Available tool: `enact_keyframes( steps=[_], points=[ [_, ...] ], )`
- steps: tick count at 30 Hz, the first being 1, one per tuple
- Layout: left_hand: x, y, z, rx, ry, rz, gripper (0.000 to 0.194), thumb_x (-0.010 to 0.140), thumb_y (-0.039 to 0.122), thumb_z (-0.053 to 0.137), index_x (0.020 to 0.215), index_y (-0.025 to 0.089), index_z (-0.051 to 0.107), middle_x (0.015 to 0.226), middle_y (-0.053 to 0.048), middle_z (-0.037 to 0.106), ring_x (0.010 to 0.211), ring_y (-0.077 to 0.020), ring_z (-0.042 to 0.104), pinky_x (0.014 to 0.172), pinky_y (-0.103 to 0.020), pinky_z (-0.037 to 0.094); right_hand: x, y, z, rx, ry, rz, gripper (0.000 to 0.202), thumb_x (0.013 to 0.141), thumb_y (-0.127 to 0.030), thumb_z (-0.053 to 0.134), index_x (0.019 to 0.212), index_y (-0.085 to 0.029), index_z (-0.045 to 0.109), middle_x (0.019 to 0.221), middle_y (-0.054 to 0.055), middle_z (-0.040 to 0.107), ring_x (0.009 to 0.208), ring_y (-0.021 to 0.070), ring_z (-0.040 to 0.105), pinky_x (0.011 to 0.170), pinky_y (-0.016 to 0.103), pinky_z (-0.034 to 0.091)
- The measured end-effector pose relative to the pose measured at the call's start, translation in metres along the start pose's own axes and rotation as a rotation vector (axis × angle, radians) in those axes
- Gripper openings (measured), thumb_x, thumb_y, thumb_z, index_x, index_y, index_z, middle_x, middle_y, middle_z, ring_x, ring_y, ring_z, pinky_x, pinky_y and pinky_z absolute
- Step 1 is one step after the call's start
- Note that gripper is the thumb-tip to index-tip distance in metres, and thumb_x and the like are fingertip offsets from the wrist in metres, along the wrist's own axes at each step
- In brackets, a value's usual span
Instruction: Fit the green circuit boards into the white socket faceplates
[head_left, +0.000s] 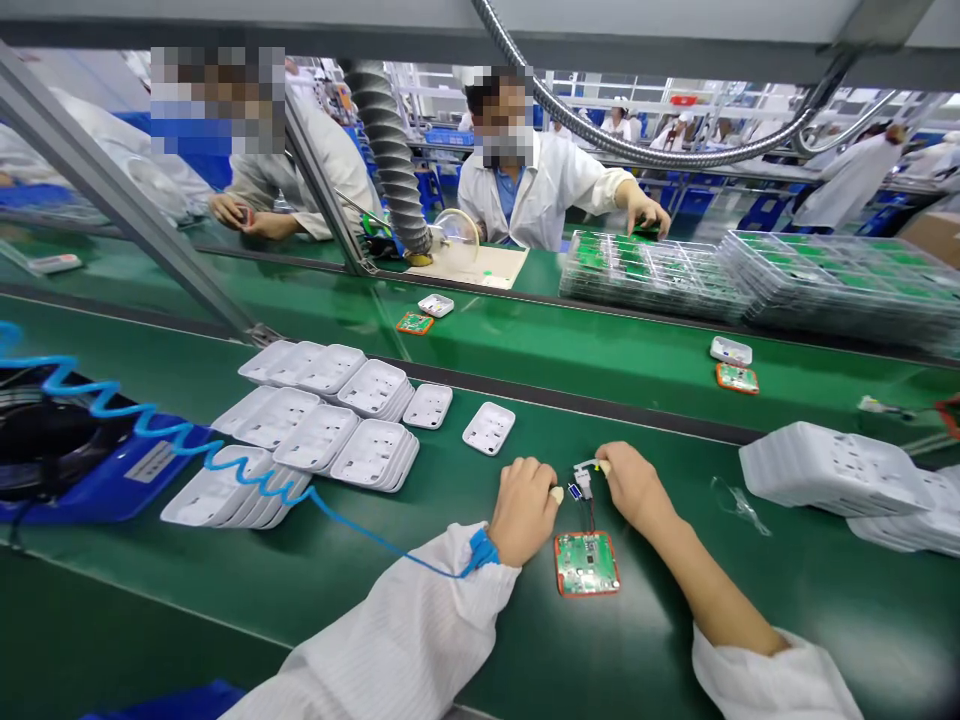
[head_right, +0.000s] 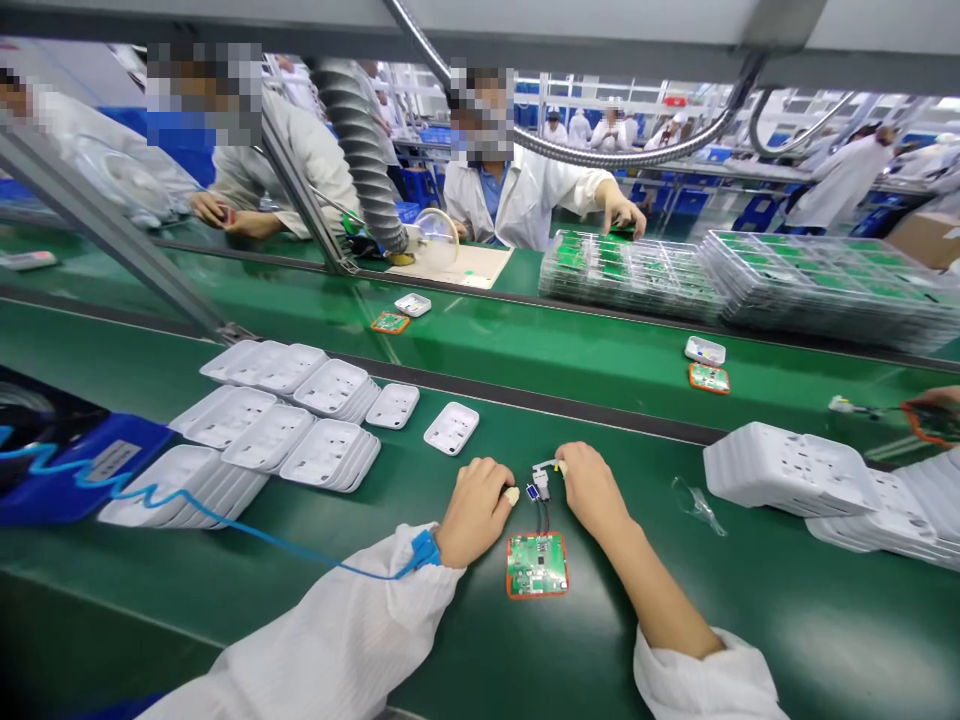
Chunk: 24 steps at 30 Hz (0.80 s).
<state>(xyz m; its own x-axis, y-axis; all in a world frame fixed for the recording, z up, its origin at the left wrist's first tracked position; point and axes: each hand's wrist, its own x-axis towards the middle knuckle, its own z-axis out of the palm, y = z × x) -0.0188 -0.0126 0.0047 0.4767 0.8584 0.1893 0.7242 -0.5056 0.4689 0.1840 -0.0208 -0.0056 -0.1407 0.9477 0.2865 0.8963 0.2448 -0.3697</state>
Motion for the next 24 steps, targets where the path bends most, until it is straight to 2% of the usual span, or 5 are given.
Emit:
enact_keyframes(
  steps=[8,12,15,19,24],
  points=[
    [0.016,0.023,0.009,0.131,-0.053,0.007,0.025,0.079,0.041,0.055,0.080,0.017,0.051,0.084,-0.008,0.052,0.086,-0.0261,0.046,0.076,-0.041,0.034,-0.034,-0.011,-0.032,0.173,0.121,0.187,0.016,0.087,-0.028,0.039,0.092,-0.022,0.053,0.092,0.005,0.059,0.084,0.0172,0.056,0.074,0.030,0.044],
    [0.017,0.032,0.017,0.130,-0.087,0.062,0.012,0.080,0.028,0.052,0.084,0.016,0.049,0.087,-0.008,0.053,0.086,-0.0262,0.047,0.076,-0.042,0.035,-0.034,-0.014,-0.032,0.324,0.132,0.207,0.015,0.088,-0.032,0.039,0.092,-0.022,0.049,0.097,0.005,0.064,0.092,0.0181,0.060,0.080,0.031,0.045],
    [0.011,0.029,0.017,0.076,-0.092,0.078,0.004,0.081,0.016,0.045,0.084,0.017,0.047,0.089,-0.008,0.054,0.086,-0.0244,0.048,0.075,-0.039,0.037,-0.035,-0.019,-0.033,0.365,0.106,0.217,0.014,0.089,-0.032,0.038,0.092,-0.022,0.047,0.084,0.003,0.063,0.080,0.0169,0.061,0.072,0.029,0.046],
    [0.006,0.020,0.012,-0.190,-0.075,-0.005,0.013,0.081,0.010,0.040,0.090,0.018,0.046,0.083,-0.005,0.057,0.078,-0.0193,0.053,0.072,-0.033,0.040,-0.034,-0.026,-0.030,0.275,0.049,0.085,0.013,0.089,-0.027,0.038,0.091,-0.022,0.050,0.085,0.004,0.059,0.079,0.0161,0.056,0.070,0.029,0.044],
    [0.005,0.019,0.006,-0.641,-0.082,-0.092,0.017,0.073,0.009,0.050,0.086,0.019,0.051,0.075,0.003,0.058,0.068,-0.0119,0.055,0.065,-0.023,0.043,-0.033,-0.028,-0.023,0.199,-0.006,-0.047,0.018,0.088,-0.019,0.036,0.090,-0.022,0.053,0.090,0.006,0.057,0.087,0.0183,0.052,0.076,0.033,0.043]
  ],
)
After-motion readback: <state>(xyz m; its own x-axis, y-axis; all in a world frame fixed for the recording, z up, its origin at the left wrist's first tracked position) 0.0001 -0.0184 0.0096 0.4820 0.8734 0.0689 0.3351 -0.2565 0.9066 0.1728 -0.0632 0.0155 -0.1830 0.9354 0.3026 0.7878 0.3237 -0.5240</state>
